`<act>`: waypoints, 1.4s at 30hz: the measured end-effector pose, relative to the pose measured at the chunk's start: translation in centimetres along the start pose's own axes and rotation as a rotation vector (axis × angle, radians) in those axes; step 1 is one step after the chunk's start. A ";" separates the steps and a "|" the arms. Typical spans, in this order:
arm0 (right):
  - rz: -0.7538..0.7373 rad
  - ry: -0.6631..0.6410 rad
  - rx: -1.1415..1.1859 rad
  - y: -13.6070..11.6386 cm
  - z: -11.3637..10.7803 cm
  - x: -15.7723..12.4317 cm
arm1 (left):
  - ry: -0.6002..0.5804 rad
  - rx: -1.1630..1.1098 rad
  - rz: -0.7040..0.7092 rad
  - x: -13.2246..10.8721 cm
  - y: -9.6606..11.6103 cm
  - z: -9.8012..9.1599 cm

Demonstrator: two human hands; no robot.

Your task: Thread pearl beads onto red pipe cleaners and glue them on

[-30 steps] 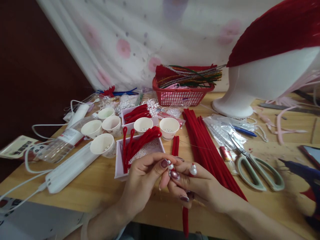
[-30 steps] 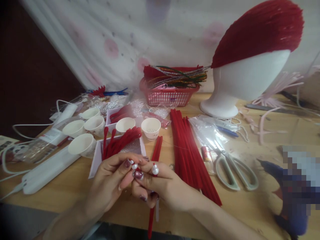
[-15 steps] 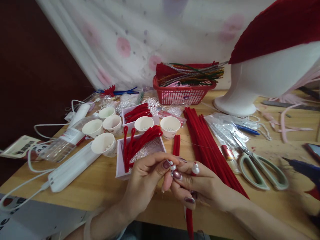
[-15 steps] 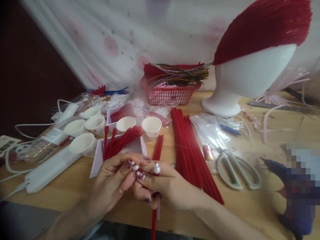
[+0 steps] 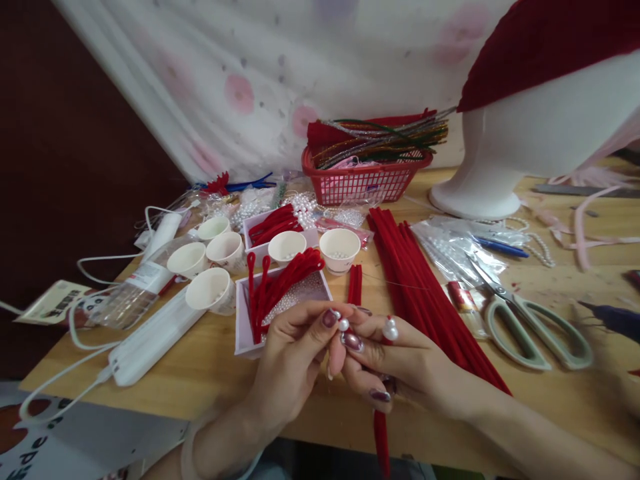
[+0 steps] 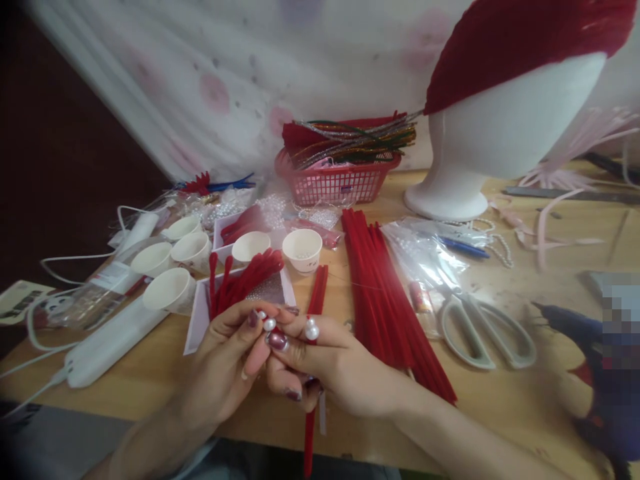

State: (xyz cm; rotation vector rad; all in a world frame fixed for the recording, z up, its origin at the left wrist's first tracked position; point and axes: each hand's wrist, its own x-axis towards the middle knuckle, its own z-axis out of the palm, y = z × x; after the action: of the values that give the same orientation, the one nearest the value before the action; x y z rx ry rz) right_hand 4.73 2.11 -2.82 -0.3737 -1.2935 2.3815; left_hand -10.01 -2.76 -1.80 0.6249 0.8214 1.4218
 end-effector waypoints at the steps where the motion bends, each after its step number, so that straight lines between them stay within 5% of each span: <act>1: 0.001 0.005 -0.001 0.0 0.1 0.0 | 0.005 0.012 -0.007 0.0 0.0 -0.1; 20: 0.011 -0.003 0.011 -0.5 0.1 0.0 | -0.003 -0.043 0.012 0.2 -0.1 0.2; 31: -0.038 -0.016 0.041 -0.1 0.6 0.4 | 0.135 -0.022 0.128 0.2 0.4 0.1; 42: -0.006 0.023 0.080 0.1 0.2 0.5 | 0.045 0.208 0.050 -0.1 0.3 -0.7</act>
State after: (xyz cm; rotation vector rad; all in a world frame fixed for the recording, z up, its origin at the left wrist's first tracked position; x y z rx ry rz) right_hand 4.15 2.14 -2.79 -0.3721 -1.1834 2.4084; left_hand -10.74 -2.89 -1.99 0.7785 1.0032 1.4100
